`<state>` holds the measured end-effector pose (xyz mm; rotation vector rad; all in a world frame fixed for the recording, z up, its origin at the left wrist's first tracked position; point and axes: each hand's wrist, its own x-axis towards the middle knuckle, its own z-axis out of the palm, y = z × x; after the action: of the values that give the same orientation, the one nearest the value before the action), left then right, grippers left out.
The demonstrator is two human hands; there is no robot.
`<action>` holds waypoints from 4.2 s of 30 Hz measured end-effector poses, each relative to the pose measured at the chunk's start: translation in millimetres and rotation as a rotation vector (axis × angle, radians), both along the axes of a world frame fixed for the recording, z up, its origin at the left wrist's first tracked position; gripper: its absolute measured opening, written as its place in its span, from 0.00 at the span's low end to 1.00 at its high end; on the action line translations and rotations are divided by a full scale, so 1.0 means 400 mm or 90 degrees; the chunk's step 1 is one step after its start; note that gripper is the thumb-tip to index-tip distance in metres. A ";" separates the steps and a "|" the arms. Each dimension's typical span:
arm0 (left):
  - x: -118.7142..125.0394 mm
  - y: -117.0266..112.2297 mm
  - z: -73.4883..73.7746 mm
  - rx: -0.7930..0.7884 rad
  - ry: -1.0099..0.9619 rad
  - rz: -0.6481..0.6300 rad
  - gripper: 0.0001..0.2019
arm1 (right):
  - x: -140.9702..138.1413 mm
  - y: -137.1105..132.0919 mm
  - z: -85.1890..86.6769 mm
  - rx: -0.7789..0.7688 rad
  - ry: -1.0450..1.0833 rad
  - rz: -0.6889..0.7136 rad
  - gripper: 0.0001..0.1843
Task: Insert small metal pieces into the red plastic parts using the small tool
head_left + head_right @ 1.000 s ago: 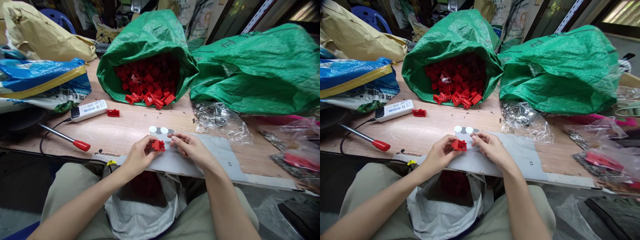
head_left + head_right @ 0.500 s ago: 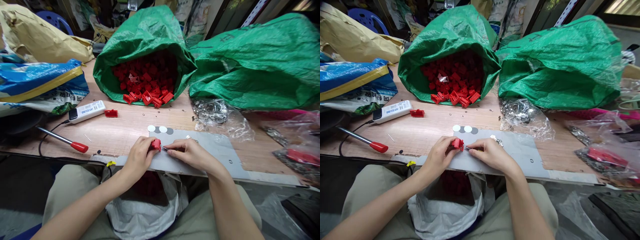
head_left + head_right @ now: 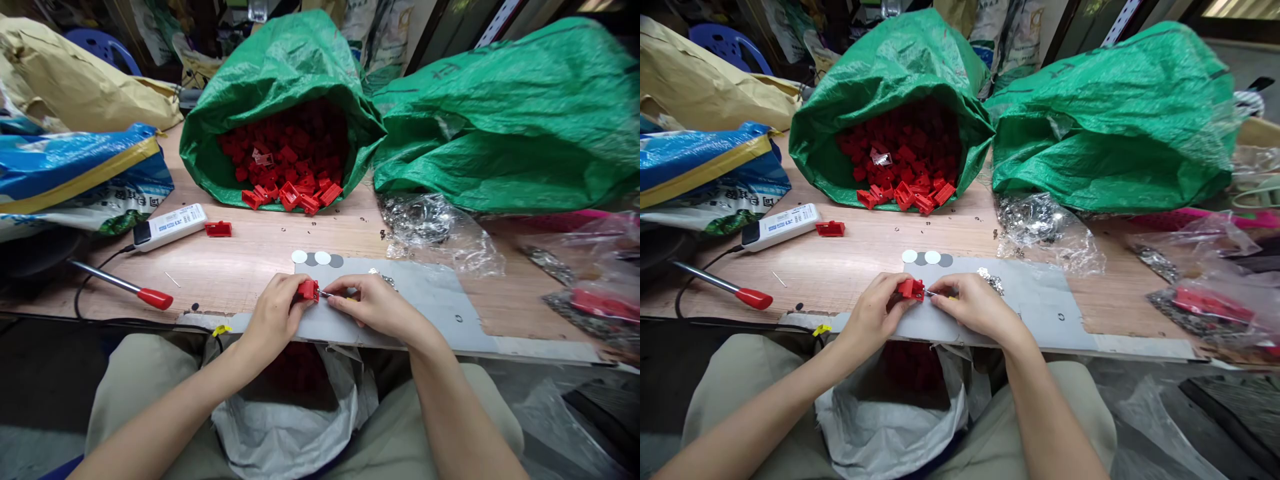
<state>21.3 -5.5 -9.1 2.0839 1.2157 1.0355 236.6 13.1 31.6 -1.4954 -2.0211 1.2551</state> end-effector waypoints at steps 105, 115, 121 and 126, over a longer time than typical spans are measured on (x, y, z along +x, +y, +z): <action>0.004 -0.009 -0.010 0.012 0.033 0.024 0.09 | -0.039 -0.001 0.004 0.014 -0.017 -0.041 0.10; -0.024 0.000 0.074 -0.513 -0.713 -0.084 0.25 | -0.020 -0.008 0.007 0.087 0.278 -0.075 0.26; -0.036 0.003 0.103 -0.767 -0.991 -0.114 0.09 | -0.087 -0.040 -0.002 0.482 0.181 0.021 0.23; -0.033 -0.002 0.104 -0.820 -1.013 -0.139 0.12 | -0.110 -0.039 -0.001 0.541 0.163 0.048 0.27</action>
<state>7.9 -6.4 32.7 0.0976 0.4097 0.9214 192.5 -2.7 31.2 -0.8098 -2.0398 0.4408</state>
